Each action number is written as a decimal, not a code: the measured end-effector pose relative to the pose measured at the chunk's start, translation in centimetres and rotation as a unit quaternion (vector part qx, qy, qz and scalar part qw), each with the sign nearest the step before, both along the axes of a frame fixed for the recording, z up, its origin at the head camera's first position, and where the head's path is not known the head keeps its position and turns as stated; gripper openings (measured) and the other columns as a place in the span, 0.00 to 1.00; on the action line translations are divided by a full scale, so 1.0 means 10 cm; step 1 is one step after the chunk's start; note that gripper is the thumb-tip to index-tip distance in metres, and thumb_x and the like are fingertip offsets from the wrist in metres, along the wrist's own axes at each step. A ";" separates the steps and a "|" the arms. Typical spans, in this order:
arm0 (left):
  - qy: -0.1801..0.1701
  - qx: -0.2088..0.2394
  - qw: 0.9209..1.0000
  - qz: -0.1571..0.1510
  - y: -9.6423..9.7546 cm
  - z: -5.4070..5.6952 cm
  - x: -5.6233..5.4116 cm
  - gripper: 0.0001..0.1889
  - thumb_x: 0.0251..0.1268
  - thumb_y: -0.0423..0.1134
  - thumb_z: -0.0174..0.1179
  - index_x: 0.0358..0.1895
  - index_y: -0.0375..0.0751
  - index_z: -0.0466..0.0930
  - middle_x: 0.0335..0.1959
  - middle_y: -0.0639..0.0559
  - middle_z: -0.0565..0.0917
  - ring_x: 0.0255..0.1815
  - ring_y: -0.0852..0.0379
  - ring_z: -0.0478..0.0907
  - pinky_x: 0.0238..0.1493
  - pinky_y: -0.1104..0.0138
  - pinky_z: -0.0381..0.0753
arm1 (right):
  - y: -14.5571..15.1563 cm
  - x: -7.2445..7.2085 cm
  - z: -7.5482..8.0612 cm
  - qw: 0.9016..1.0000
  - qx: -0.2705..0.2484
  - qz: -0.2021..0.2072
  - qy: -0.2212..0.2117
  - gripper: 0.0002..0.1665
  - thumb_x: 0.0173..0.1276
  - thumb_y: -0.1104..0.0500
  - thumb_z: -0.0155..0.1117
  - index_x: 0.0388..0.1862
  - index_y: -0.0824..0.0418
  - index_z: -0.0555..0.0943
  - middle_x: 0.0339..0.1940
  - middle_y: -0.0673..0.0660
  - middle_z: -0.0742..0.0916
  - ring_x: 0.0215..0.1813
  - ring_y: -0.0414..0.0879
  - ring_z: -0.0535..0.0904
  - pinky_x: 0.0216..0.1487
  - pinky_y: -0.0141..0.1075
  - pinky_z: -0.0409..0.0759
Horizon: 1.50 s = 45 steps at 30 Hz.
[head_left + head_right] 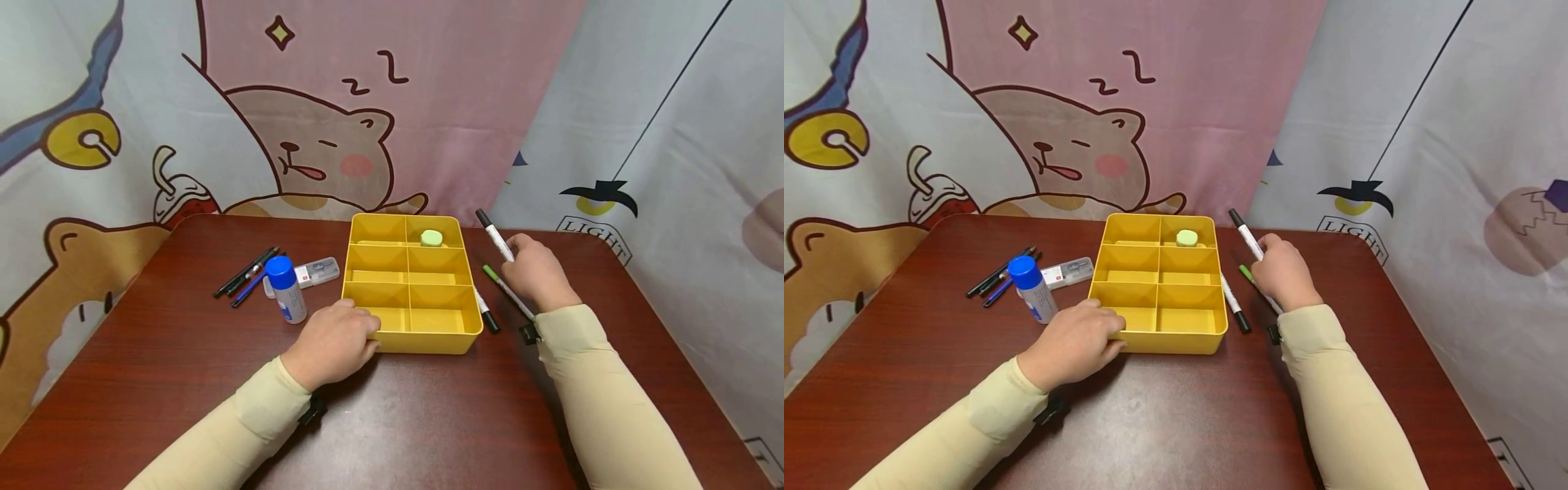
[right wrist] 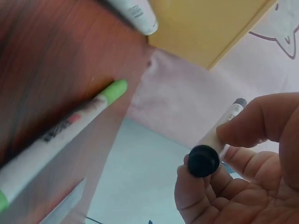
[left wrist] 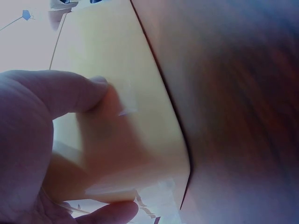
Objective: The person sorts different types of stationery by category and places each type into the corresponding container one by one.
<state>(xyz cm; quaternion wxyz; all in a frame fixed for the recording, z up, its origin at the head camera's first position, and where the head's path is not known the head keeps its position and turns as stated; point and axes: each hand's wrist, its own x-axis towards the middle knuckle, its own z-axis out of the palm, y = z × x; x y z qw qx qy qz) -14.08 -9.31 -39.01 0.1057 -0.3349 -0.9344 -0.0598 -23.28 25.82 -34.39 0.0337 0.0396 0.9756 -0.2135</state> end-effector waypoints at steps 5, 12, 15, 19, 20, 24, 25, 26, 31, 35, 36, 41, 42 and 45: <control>0.003 0.002 1.000 0.000 0.01 0.00 0.01 0.12 0.64 0.50 0.72 0.28 0.54 0.81 0.31 0.60 0.88 0.31 0.54 0.72 0.28 0.63 0.71 | -0.05 0.07 0.00 0.999 -0.029 -0.014 0.021 0.26 0.72 0.62 0.54 0.68 0.66 0.71 0.56 0.68 0.83 0.49 0.62 0.79 0.55 0.59 0.80; 0.002 -0.002 1.000 0.002 0.01 0.00 0.00 0.11 0.64 0.50 0.72 0.30 0.54 0.82 0.31 0.59 0.87 0.31 0.54 0.72 0.29 0.63 0.71 | -0.12 0.14 0.06 0.998 -0.035 -0.001 0.054 0.26 0.72 0.62 0.54 0.68 0.65 0.73 0.57 0.68 0.82 0.51 0.62 0.78 0.58 0.60 0.79; -0.003 -0.001 1.000 0.002 0.01 0.00 0.00 0.10 0.65 0.50 0.72 0.30 0.54 0.81 0.31 0.60 0.87 0.32 0.54 0.72 0.30 0.63 0.71 | -0.14 0.16 0.11 0.998 -0.038 0.002 0.053 0.26 0.71 0.63 0.53 0.68 0.65 0.73 0.58 0.67 0.82 0.53 0.62 0.77 0.59 0.60 0.78; -0.001 -0.002 1.000 0.003 0.00 0.01 0.00 0.11 0.65 0.50 0.72 0.30 0.54 0.81 0.31 0.60 0.87 0.31 0.54 0.71 0.29 0.63 0.71 | -0.18 0.19 0.18 0.998 -0.040 0.011 0.055 0.26 0.72 0.65 0.53 0.69 0.64 0.74 0.60 0.67 0.82 0.53 0.61 0.78 0.60 0.60 0.78; 0.001 -0.002 1.000 0.003 0.00 0.01 -0.01 0.11 0.64 0.50 0.72 0.29 0.54 0.81 0.31 0.60 0.87 0.31 0.54 0.71 0.29 0.63 0.71 | -0.19 0.19 0.19 0.997 -0.039 0.015 0.057 0.26 0.73 0.65 0.53 0.69 0.64 0.74 0.60 0.67 0.82 0.53 0.61 0.78 0.60 0.60 0.79; 0.005 -0.002 1.000 0.003 -0.01 0.01 -0.01 0.12 0.64 0.50 0.72 0.28 0.54 0.80 0.30 0.60 0.86 0.31 0.54 0.71 0.28 0.63 0.70 | -0.22 0.23 0.21 0.997 -0.031 0.034 0.061 0.25 0.76 0.65 0.54 0.70 0.65 0.75 0.62 0.68 0.81 0.54 0.62 0.78 0.61 0.60 0.79; 0.004 -0.002 1.000 0.002 -0.01 0.01 -0.01 0.12 0.64 0.50 0.72 0.28 0.54 0.80 0.29 0.60 0.86 0.31 0.54 0.71 0.28 0.63 0.70 | -0.23 0.24 0.21 0.997 -0.030 0.038 0.059 0.25 0.76 0.64 0.54 0.70 0.65 0.75 0.63 0.68 0.80 0.55 0.62 0.78 0.62 0.61 0.79; 0.003 -0.002 1.000 0.002 0.00 0.00 -0.01 0.12 0.64 0.50 0.72 0.28 0.54 0.80 0.29 0.60 0.86 0.31 0.54 0.71 0.29 0.63 0.70 | -0.24 0.25 0.21 0.997 -0.029 0.043 0.058 0.25 0.77 0.64 0.54 0.71 0.65 0.75 0.64 0.68 0.80 0.55 0.62 0.78 0.63 0.61 0.79; 0.002 -0.003 1.000 0.001 -0.01 0.00 0.00 0.11 0.64 0.50 0.72 0.29 0.54 0.80 0.30 0.60 0.87 0.31 0.54 0.70 0.29 0.64 0.70 | -0.28 0.28 0.22 0.996 -0.014 0.069 0.062 0.24 0.78 0.64 0.56 0.70 0.64 0.78 0.64 0.68 0.81 0.56 0.61 0.78 0.60 0.59 0.79; 0.006 -0.004 1.000 0.001 -0.01 0.01 0.00 0.11 0.64 0.50 0.72 0.29 0.54 0.81 0.30 0.60 0.87 0.30 0.54 0.71 0.28 0.63 0.70 | -0.30 0.30 0.24 0.994 0.002 0.087 0.069 0.23 0.78 0.64 0.56 0.69 0.62 0.80 0.61 0.66 0.83 0.54 0.60 0.77 0.56 0.56 0.78; 0.007 -0.003 1.000 0.001 -0.01 0.01 -0.01 0.11 0.64 0.50 0.72 0.29 0.54 0.81 0.30 0.60 0.87 0.30 0.54 0.71 0.28 0.63 0.70 | -0.30 0.30 0.24 0.993 0.006 0.091 0.070 0.22 0.78 0.64 0.57 0.69 0.62 0.80 0.61 0.66 0.83 0.54 0.60 0.78 0.56 0.56 0.78; 0.010 -0.002 1.000 0.000 -0.01 0.00 0.00 0.11 0.64 0.50 0.73 0.29 0.54 0.80 0.29 0.60 0.86 0.31 0.54 0.71 0.29 0.63 0.71 | -0.32 0.32 0.26 0.991 0.021 0.113 0.066 0.22 0.77 0.65 0.57 0.68 0.63 0.81 0.60 0.65 0.84 0.52 0.59 0.78 0.56 0.55 0.79; 0.010 -0.001 1.000 0.000 -0.01 0.00 0.00 0.11 0.64 0.50 0.73 0.29 0.54 0.80 0.29 0.60 0.86 0.31 0.54 0.71 0.29 0.63 0.71 | -0.32 0.32 0.26 0.991 0.024 0.119 0.064 0.22 0.77 0.65 0.57 0.68 0.63 0.81 0.60 0.65 0.84 0.52 0.59 0.78 0.56 0.54 0.79; 0.011 0.000 1.000 0.000 0.00 0.00 0.00 0.11 0.64 0.49 0.73 0.29 0.54 0.80 0.29 0.60 0.86 0.31 0.54 0.72 0.29 0.62 0.71 | -0.33 0.32 0.27 0.989 0.031 0.132 0.060 0.23 0.76 0.66 0.57 0.67 0.63 0.81 0.57 0.64 0.85 0.49 0.58 0.78 0.54 0.53 0.79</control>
